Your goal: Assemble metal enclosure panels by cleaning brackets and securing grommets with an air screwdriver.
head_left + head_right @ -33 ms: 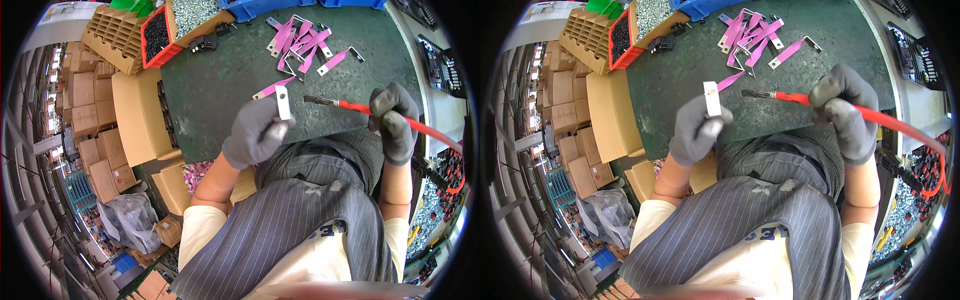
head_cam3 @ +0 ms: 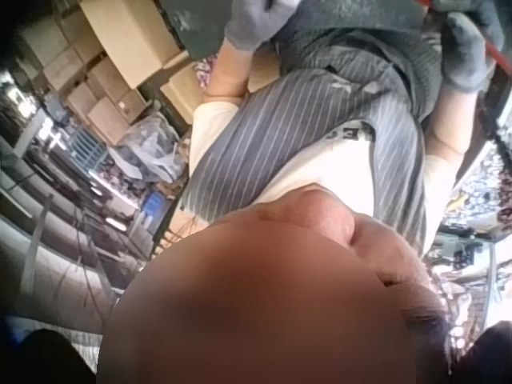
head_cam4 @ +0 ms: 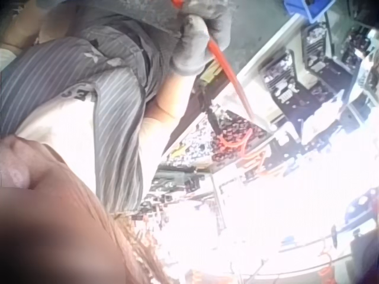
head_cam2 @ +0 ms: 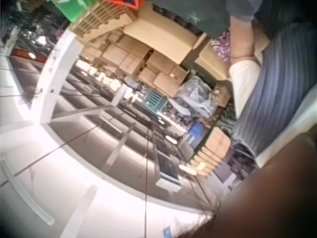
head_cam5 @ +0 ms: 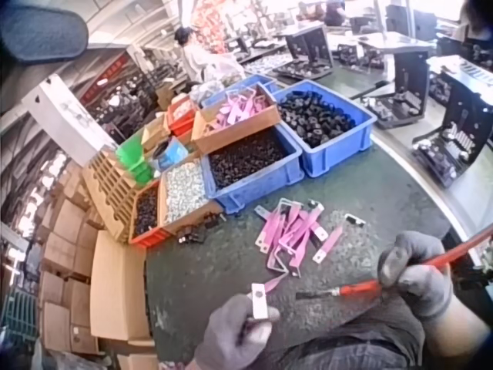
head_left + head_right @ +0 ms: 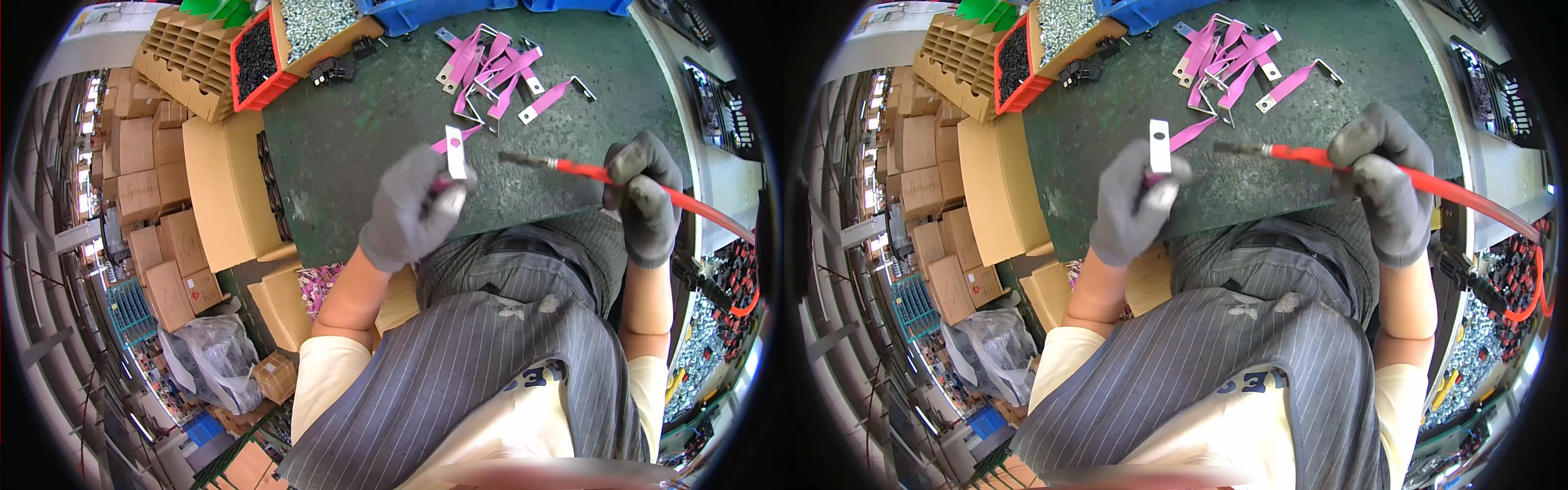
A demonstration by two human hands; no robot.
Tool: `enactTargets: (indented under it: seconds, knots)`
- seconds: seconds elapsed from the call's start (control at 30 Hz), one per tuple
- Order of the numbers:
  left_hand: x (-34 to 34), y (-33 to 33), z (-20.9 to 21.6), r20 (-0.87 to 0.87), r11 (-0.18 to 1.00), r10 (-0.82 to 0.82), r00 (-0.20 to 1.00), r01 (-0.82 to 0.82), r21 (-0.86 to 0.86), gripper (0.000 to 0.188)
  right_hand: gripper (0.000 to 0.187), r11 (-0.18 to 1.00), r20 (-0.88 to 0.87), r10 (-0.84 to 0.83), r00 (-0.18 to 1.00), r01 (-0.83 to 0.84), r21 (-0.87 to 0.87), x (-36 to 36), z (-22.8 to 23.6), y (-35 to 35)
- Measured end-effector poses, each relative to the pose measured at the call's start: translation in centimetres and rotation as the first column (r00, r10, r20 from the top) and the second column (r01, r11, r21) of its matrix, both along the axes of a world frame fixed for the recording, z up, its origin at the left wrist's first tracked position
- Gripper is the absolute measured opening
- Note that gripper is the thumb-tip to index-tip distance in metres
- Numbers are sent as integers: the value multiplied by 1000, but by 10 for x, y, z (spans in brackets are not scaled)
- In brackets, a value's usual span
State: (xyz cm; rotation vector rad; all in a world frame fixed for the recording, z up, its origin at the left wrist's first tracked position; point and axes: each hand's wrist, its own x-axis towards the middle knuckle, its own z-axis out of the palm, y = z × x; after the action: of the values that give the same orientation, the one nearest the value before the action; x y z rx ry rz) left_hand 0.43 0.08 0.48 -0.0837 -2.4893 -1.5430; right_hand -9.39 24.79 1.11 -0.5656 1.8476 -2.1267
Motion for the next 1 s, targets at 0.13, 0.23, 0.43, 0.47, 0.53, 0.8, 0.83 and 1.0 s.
enactTargets:
  seconds: [0.13, 0.23, 0.43, 0.47, 0.53, 0.8, 0.83, 1.0]
  knots:
    - [-18, -21, -28, -47, 888, 174, 984, -177, -424, 22, 23, 981, 145, -172, 974, 183, -62, -1, -18, -1]
    - [-28, -10, -26, 46, 827, 208, 977, -151, -541, 24, 25, 982, 165, -151, 975, 167, -89, -3, -36, 5]
    - [-34, -11, -43, 45, 695, 171, 984, -88, -714, 29, 31, 975, 271, -110, 956, 156, -157, -3, -46, 6]
    - [-35, -16, -45, 51, 695, 173, 984, -85, -714, 29, 32, 975, 261, -103, 960, 149, -164, -3, -47, 5]
    - [-31, -31, -44, -56, 873, 229, 972, -230, -431, 30, 33, 975, 257, -90, 962, 138, -173, -4, -50, 5]
    - [-21, -53, -17, 247, 165, -70, 967, -233, 958, 22, 35, 959, 282, 29, 959, 53, -278, -6, -53, 1]
    - [-18, -50, -19, 239, 122, -107, 965, -226, 966, 22, 35, 950, 264, 64, 962, 22, -313, -7, -52, -2]
    - [-11, -38, -18, 156, 432, -181, 971, -64, 900, 22, 35, 975, 257, 23, 966, 34, -218, -5, -31, -8]
